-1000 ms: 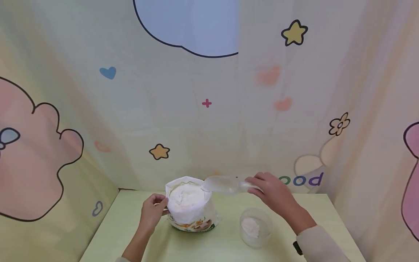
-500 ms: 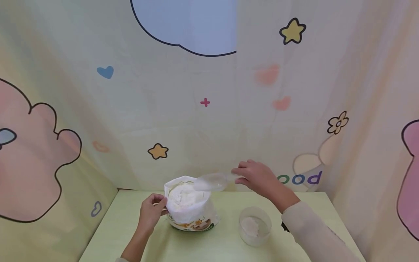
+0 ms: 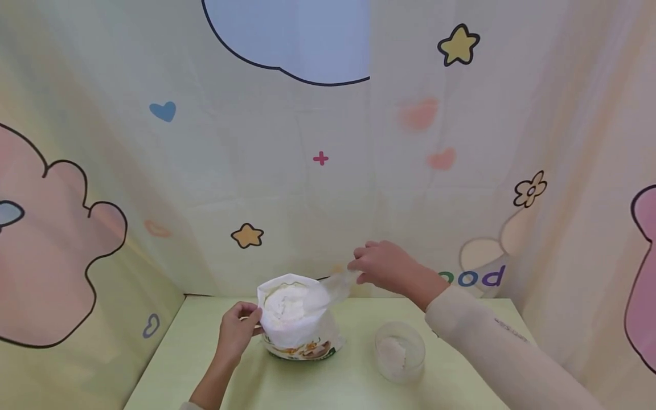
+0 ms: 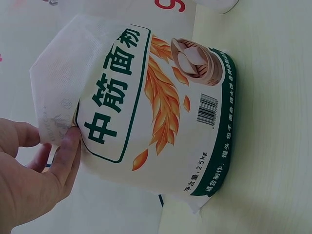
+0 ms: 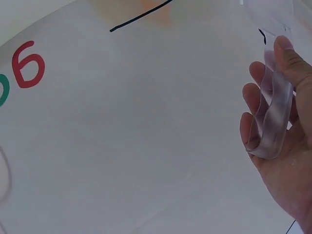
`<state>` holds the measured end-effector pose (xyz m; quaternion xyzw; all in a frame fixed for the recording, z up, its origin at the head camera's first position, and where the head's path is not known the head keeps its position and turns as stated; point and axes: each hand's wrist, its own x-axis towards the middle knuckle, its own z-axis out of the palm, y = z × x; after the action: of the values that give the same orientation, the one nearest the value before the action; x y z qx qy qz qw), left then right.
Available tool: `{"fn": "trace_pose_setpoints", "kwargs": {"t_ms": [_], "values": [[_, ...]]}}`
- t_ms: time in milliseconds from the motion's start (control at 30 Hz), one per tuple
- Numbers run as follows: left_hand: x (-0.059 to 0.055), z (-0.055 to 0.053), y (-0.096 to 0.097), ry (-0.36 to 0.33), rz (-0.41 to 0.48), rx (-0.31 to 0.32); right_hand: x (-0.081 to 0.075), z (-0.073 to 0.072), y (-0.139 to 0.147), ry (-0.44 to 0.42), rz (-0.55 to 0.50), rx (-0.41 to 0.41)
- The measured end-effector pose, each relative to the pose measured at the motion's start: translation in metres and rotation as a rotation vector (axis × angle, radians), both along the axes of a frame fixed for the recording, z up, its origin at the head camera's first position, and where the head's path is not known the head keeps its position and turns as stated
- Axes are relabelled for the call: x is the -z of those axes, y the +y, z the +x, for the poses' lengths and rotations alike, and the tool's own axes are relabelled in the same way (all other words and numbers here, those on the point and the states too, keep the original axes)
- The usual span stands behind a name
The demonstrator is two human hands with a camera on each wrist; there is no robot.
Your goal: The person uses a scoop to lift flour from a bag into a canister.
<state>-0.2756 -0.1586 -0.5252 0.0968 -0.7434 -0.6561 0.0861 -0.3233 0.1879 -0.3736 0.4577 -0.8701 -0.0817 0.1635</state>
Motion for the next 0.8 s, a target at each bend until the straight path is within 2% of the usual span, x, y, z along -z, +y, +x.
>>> {"fn": "trace_pose_setpoints", "kwargs": {"t_ms": [367, 600, 800], "values": [[0.000, 0.003, -0.004, 0.016, 0.017, 0.014, -0.019, -0.002, -0.032, -0.179, 0.140, 0.116], [-0.002, 0.003, -0.002, 0.005, 0.017, 0.015, -0.024, -0.010, -0.051, -0.253, 0.200, 0.171], [0.000, 0.001, -0.001, -0.003, 0.009, 0.018, -0.027, -0.012, -0.060, -0.287, 0.224, 0.204]]}}
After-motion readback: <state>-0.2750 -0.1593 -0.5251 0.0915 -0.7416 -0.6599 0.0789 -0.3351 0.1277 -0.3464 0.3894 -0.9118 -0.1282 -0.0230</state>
